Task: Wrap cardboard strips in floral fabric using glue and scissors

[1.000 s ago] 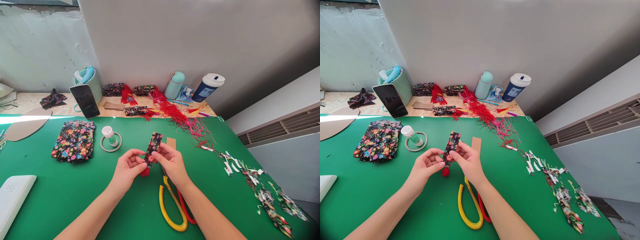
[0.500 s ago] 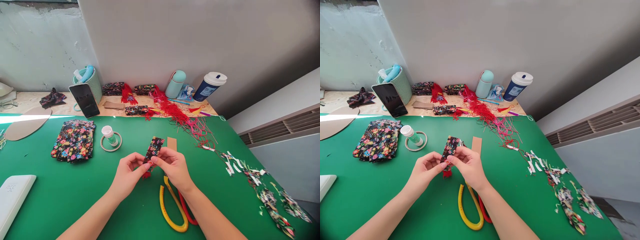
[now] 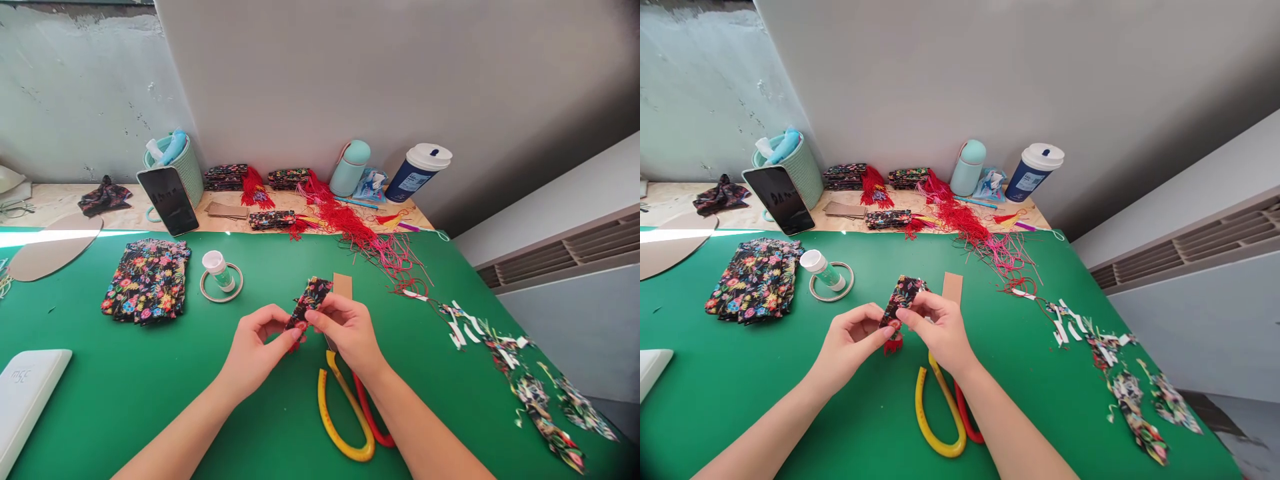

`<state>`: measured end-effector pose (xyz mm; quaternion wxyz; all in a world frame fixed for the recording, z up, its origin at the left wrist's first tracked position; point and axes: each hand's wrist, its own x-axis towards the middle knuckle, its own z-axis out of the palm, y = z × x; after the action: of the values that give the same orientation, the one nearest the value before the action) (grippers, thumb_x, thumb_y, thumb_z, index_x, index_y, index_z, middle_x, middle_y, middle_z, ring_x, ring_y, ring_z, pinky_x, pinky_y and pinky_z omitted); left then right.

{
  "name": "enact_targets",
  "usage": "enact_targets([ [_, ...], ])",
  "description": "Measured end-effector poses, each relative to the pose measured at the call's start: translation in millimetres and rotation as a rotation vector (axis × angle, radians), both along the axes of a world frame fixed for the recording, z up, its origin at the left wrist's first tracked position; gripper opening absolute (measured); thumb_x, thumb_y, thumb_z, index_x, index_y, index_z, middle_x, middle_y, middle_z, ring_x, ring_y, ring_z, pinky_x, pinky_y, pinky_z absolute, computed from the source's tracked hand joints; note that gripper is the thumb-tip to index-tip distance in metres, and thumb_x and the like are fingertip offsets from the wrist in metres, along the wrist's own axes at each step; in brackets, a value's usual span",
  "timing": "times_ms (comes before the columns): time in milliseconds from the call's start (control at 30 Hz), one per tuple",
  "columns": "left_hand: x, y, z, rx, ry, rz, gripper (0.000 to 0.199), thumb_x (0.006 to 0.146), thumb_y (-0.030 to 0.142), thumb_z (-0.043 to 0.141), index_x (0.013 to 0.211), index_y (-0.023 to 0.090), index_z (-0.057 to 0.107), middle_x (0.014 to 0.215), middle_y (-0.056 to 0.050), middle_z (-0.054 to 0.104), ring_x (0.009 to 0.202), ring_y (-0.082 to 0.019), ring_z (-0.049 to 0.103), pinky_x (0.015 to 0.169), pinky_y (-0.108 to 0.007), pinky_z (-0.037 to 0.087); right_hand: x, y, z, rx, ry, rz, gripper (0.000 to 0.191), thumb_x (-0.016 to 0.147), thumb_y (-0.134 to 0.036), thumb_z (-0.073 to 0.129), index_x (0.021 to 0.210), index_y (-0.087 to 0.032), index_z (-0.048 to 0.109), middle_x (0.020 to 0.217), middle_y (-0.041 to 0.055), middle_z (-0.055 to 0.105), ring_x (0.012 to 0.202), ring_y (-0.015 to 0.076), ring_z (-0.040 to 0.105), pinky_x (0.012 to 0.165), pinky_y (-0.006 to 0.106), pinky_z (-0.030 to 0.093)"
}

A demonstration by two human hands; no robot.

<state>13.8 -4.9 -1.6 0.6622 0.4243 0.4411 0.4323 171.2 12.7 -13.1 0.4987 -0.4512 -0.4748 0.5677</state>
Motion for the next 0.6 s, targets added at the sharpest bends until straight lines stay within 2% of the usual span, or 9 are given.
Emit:
enact_targets([
  [133,0,2,0.7,-0.115,-0.066,-0.051,0.026,0.067,0.032,0.078,0.064,0.015,0.060,0.066,0.001,0.062,0.063,-0.013,0.062,0.064,-0.025,0.050,0,-3,3.0,-0.018,0.004,-0.062,0.027,0.073,-0.044,0.071,0.077,-0.018,0.069,0.042,-0.0064,0.048,0.034,0.0062,0.035,0.034,0.021,0.032],
  [200,0,2,1.2,-0.126,-0.079,-0.059,0.026,0.066,0.033,0.079,0.064,0.015,0.061,0.067,0.000,0.063,0.064,-0.013,0.061,0.065,-0.025,0.050,1,-3,3.8,-0.028,0.026,-0.071,0.025,0.074,-0.042,0.071,0.074,-0.018,0.068,0.038,-0.0078,0.044,0.031,0.0053,0.033,0.032,0.020,0.029],
  [300,-2,3,2.4,-0.120,-0.119,-0.131,0.025,0.072,0.039,0.074,0.073,0.014,0.070,0.071,-0.003,0.065,0.067,-0.014,0.062,0.067,-0.026,0.048,2,-3,5.2,-0.052,0.100,-0.017,0.024,0.073,-0.040,0.073,0.071,-0.017,0.066,0.041,-0.0055,0.051,0.032,0.0058,0.039,0.031,0.019,0.033],
  [400,-4,3,3.1,-0.125,-0.150,-0.220,0.033,0.079,0.045,0.066,0.087,0.014,0.075,0.079,-0.008,0.069,0.069,-0.017,0.063,0.060,-0.025,0.046,2,0,5.2,-0.074,0.198,0.002,0.023,0.073,-0.040,0.074,0.072,-0.018,0.067,0.046,-0.0030,0.059,0.036,0.0080,0.048,0.035,0.020,0.042],
  [500,-4,1,1.0,-0.053,-0.075,-0.145,0.032,0.075,0.041,0.070,0.095,0.016,0.075,0.089,-0.010,0.069,0.070,-0.018,0.062,0.051,-0.023,0.043,3,1,1.0,-0.018,0.290,0.006,0.021,0.071,-0.038,0.076,0.080,-0.021,0.069,0.063,-0.0004,0.067,0.049,0.0100,0.059,0.045,0.020,0.051],
  [600,-1,-2,-3.2,0.195,0.097,0.034,0.030,0.071,0.028,0.074,0.099,0.019,0.073,0.096,-0.009,0.069,0.076,-0.018,0.062,0.057,-0.025,0.048,3,2,-6.3,0.056,0.321,0.068,0.031,0.068,-0.035,0.080,0.095,-0.025,0.069,0.089,0.0021,0.071,0.075,0.0141,0.067,0.068,0.025,0.058],
])
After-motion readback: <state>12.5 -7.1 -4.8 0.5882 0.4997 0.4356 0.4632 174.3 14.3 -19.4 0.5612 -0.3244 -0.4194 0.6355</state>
